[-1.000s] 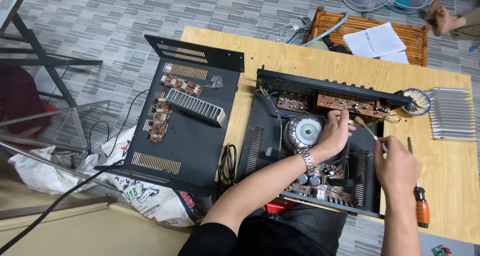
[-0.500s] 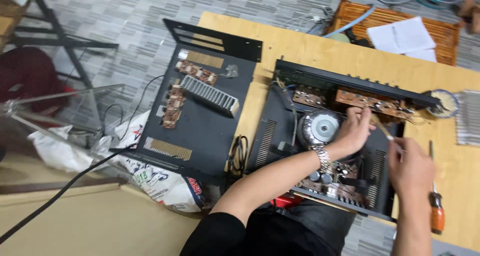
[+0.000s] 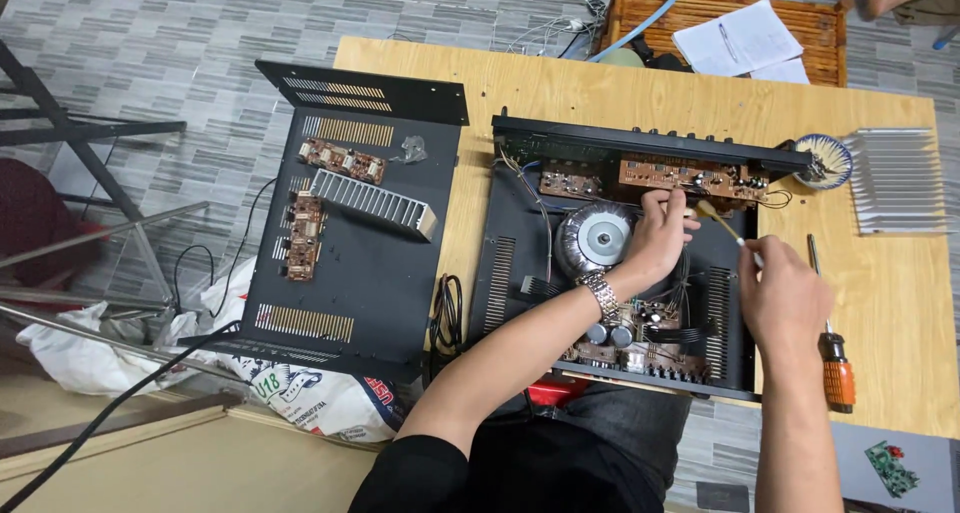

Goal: Repairing an electronic amplifier by adjusting internal components with a screwdriver

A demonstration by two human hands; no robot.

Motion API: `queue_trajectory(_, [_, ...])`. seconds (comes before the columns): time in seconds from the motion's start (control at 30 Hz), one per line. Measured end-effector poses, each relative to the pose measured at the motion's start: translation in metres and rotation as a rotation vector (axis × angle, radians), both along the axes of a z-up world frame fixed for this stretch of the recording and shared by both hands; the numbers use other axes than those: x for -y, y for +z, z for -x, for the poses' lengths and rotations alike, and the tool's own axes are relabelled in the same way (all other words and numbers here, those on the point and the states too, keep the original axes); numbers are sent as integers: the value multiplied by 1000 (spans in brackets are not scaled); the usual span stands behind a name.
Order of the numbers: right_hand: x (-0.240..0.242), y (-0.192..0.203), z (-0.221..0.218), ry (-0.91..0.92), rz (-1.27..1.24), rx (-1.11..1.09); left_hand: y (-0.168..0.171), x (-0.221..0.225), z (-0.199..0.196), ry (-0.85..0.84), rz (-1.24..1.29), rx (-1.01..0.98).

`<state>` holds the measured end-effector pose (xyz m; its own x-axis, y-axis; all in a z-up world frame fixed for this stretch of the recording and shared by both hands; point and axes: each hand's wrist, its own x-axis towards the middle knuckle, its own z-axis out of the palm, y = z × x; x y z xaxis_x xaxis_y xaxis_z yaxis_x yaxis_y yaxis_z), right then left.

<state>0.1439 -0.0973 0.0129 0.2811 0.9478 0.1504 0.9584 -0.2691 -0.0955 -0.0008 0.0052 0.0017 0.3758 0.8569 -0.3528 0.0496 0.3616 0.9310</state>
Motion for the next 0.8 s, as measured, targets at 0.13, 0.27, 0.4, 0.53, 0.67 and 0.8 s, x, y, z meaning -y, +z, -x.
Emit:
queue_trajectory(0.13, [1,-1,1,30,-100,-17,-3,-1,-2,22,6,26])
queue_trajectory(0.27, [-4,4,13,67,11,-19,-5,-1,-3,23,-16,26])
queue_trajectory(0.4, [-2,0,-2,-22,59,2,-4,-1,-1,10,-21,17])
queue_trajectory(0.53, [-1,8,8,47,-76,-20,1,-1,0,-7,-25,13])
queue_trajectory(0.67, [-4,11,16,33,58,-60,-8,-2,-4,37,-21,68])
queue_trajectory(0.8, [0,-5,-7,-23,16,45,-2,0,-1,3,-13,11])
